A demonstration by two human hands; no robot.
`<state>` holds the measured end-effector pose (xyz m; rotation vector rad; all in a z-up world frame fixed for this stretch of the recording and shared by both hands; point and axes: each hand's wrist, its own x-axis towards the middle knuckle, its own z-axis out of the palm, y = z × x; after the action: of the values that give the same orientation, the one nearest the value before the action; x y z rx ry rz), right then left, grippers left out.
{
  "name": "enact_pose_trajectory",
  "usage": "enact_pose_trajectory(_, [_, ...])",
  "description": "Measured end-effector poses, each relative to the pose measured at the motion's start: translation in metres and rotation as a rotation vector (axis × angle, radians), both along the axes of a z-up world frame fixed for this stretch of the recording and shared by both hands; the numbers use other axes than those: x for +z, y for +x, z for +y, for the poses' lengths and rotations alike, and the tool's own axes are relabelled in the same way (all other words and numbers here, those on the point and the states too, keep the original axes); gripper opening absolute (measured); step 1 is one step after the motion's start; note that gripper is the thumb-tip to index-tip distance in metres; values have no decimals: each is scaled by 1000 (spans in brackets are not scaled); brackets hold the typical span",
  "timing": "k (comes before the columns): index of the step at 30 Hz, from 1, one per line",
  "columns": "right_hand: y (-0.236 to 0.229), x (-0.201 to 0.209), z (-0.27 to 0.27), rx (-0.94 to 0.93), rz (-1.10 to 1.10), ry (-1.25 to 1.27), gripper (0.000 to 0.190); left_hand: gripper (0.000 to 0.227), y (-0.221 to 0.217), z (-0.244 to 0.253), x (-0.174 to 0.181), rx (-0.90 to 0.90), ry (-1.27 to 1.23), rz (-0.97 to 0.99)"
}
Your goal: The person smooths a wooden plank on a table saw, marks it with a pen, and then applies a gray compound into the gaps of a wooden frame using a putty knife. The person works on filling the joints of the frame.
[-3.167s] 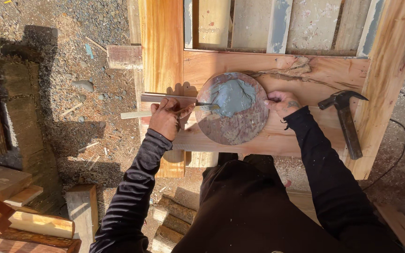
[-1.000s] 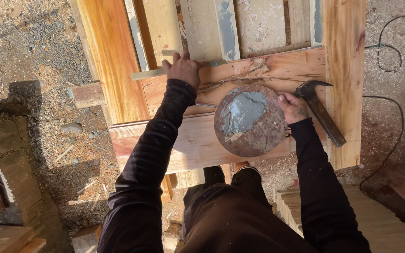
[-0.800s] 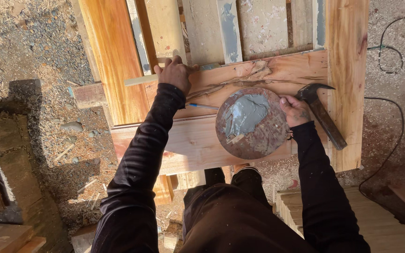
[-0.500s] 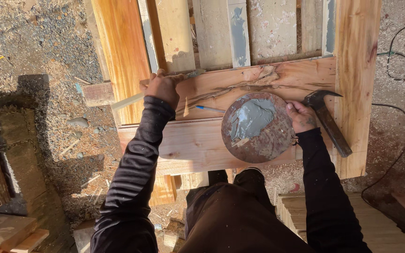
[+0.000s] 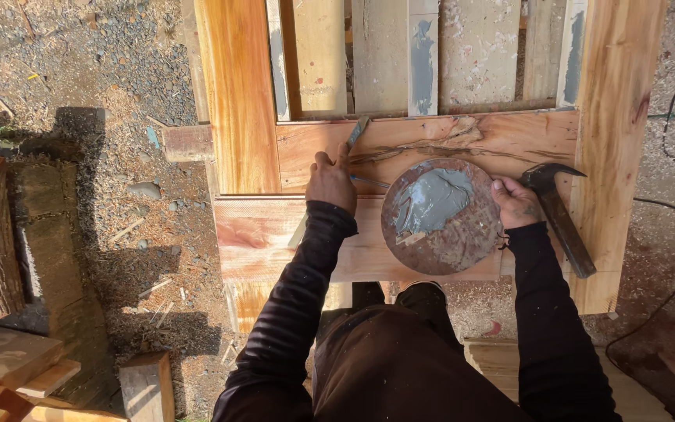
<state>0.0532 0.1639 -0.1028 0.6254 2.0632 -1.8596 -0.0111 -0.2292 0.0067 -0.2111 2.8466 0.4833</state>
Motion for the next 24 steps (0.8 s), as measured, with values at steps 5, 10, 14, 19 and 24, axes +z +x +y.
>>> enact_pose_trajectory(5, [13,5,-2,51,9,-29,30,45,0,10,4,87,38,17])
enact_pose_trajectory(10, [6,5,-4,11,-38,-5,30,56,13,5,15,99,105,-16])
enact_pose_trajectory(14, [4,2,0,43,-12,-52,30,49,0,-5,13,166,55,58])
enact_pose_trajectory(19, [2,-2,-2,37,-11,-90,30,63,22,-21,10,197,55,50])
enact_pose_trajectory(24, [4,-2,3,34,-12,-45,30,64,-3,-37,-8,197,-30,159])
